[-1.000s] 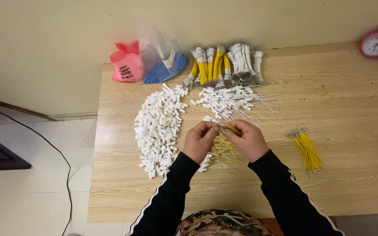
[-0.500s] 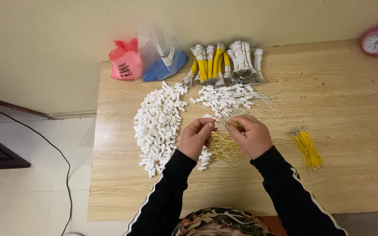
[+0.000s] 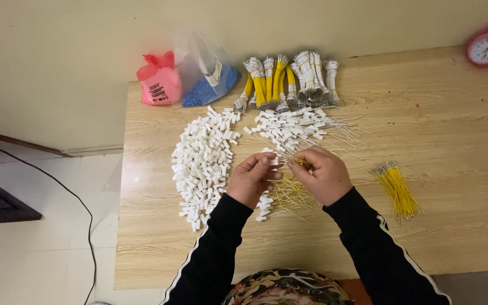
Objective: Assembling small white plastic connectors onto yellow wires at a fast pace.
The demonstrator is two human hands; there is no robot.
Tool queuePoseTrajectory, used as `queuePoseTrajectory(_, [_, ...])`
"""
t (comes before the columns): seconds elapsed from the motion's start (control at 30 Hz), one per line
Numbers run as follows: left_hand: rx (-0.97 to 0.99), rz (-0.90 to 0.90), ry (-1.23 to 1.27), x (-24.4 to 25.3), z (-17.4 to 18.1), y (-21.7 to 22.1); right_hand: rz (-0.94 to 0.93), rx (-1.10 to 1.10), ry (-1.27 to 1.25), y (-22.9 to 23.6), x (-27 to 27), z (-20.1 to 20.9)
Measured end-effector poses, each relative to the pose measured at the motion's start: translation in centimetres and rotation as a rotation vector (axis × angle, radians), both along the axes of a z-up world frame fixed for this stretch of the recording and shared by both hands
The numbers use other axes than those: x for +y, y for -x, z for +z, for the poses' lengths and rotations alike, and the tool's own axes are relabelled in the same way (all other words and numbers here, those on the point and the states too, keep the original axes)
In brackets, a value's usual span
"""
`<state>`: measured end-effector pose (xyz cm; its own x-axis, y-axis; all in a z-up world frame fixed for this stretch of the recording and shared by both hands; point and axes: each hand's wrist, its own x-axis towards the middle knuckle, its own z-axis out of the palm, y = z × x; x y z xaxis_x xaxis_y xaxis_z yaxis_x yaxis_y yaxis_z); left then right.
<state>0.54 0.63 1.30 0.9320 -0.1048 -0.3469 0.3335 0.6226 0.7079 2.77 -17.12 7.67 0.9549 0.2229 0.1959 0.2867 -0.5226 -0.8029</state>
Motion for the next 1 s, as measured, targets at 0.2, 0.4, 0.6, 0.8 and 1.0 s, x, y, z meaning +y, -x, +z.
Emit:
queuePoseTrajectory(0.2, [0.007, -0.016, 0.009, 0.1, -0.4, -0.2, 0.049, -0.016, -0.003, -0.3, -0.2, 0.4])
queuePoseTrajectory(0.4, [0.008, -0.028, -0.117, 0.0, 0.6, 0.0, 0.072, -0.010, 0.111, -0.2, -0.2, 0.8])
queuePoseTrajectory(0.6, [0.023, -0.011, -0.150, 0.0, 0.0, -0.3, 0.118, 0.020, 0.024, -0.6, 0.1, -1.0])
queuePoseTrajectory(0.8, [0.050, 0.000, -0.138, 0.0, -0.7, -0.3, 0.117, 0.054, 0.064, -0.7, -0.2, -2.7])
queuePoseTrajectory(1.0, [0.041, -0.019, -0.209, -0.1, -1.6, 0.0, 0.087, 0.026, 0.177, -0.5, 0.1, -4.8])
